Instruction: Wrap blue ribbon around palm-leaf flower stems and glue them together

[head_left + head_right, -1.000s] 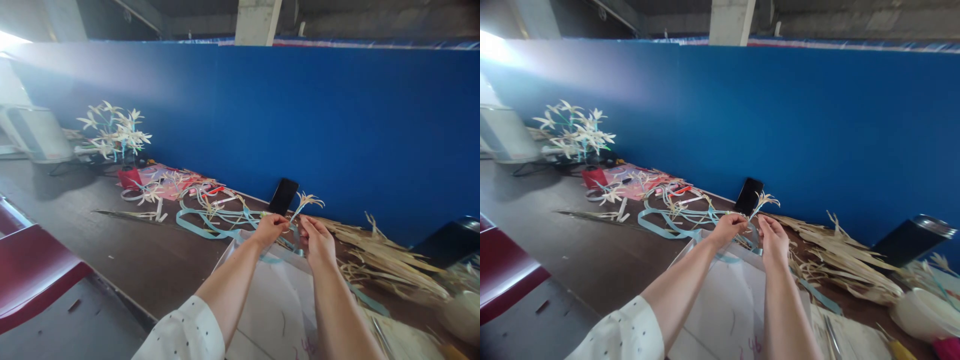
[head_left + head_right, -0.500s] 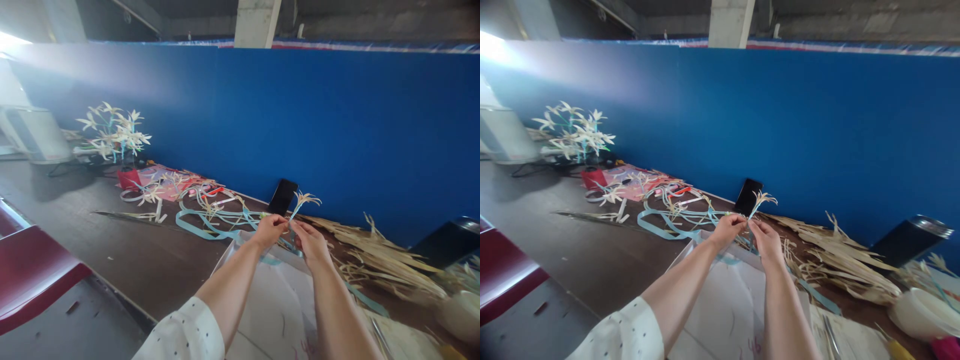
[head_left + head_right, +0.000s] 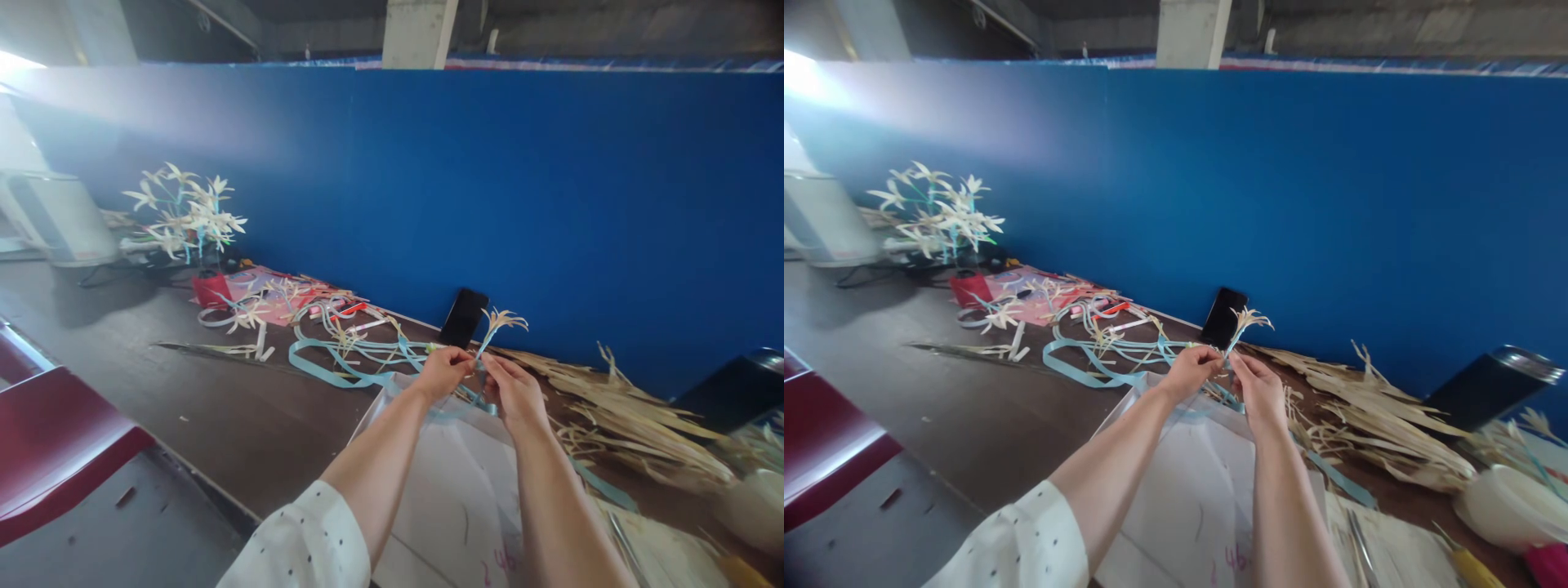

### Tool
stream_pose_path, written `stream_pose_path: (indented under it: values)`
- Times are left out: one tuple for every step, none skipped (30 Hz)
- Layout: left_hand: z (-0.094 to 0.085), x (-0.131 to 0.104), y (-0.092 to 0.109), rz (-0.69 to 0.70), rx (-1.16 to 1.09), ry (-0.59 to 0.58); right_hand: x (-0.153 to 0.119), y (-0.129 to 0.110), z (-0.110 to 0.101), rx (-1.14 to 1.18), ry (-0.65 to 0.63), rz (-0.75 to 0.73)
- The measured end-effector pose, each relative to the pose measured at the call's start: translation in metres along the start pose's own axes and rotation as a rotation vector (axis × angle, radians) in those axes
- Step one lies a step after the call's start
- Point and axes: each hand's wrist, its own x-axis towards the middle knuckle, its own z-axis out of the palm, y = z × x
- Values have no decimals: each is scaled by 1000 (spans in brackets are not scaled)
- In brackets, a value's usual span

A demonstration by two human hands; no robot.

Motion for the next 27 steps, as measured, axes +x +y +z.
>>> stream_pose_path:
  values:
    - [0,0,-1,6,4,-11,0,0,0,2,-2,-6]
    - [0,0,-2,12,7,-22,-1,0,0,1,-7,-9]
    - [1,0,-3,17,10,-31,-1,-1,0,-4,-11,-9]
    - [1,0,-3,18,10,-38,-1,-2,0,-13,-10,-7]
    - [1,0,-3,14,6,-44,-2,-2,-1,-25,-8,-5]
    - [1,-1,-3,7,-1,-51,-2,-3,-1,-36,-8,-5]
    - [1,-1,-2,-2,-8,-57,-2,-3,-2,-43,-9,-10]
    - [1,-2,-1,-7,-9,-60,-2,-4,-2,-48,-7,-17]
    - [1,-2,0,-11,-7,-61,-2,-4,-2,-52,-6,-26]
    - [0,-3,2,-14,-3,-61,-2,-3,-3,-54,-5,-32]
    - [0,-3,3,-16,2,-61,-1,-3,-2,-53,-7,-36]
    - [0,-3,5,-17,3,-60,-2,-3,-2,-50,-9,-36]
    - [0,-3,5,-17,4,-58,-2,-4,-2,-44,-15,-31]
    - [0,-3,6,-16,6,-53,-2,-4,-1,-34,-20,-22]
    - [0,-3,6,-17,7,-44,-3,-5,0,-17,-22,-8]
    - [0,-3,6,-17,7,-30,-4,-6,1,5,-23,12]
    - [0,-3,5,-19,6,-16,-4,-7,1,30,-30,37]
    - [0,-2,5,-23,2,-3,-5,-8,1,51,-38,61]
    - [0,-2,5,-29,-2,7,-5,-8,1,58,-50,77]
    - [-1,-2,5,-33,-3,13,-4,-8,1,44,-65,80]
    - [-1,-2,5,-35,0,15,-3,-7,-1,7,-79,71]
    - [-2,-2,5,-36,8,16,-2,-6,-2,-44,-87,53]
    - [-3,-2,6,-31,20,13,-1,-4,-4,-99,-89,31]
    - [-3,-2,7,-22,38,11,0,-3,-5,-151,-88,11]
    - [-4,-3,7,-11,59,8,2,-1,-7,-196,-89,-5]
    - [-4,-3,8,-1,81,6,2,0,-8,-231,-83,-22]
    - [-4,-3,8,5,104,6,3,0,-9,-259,-74,-40]
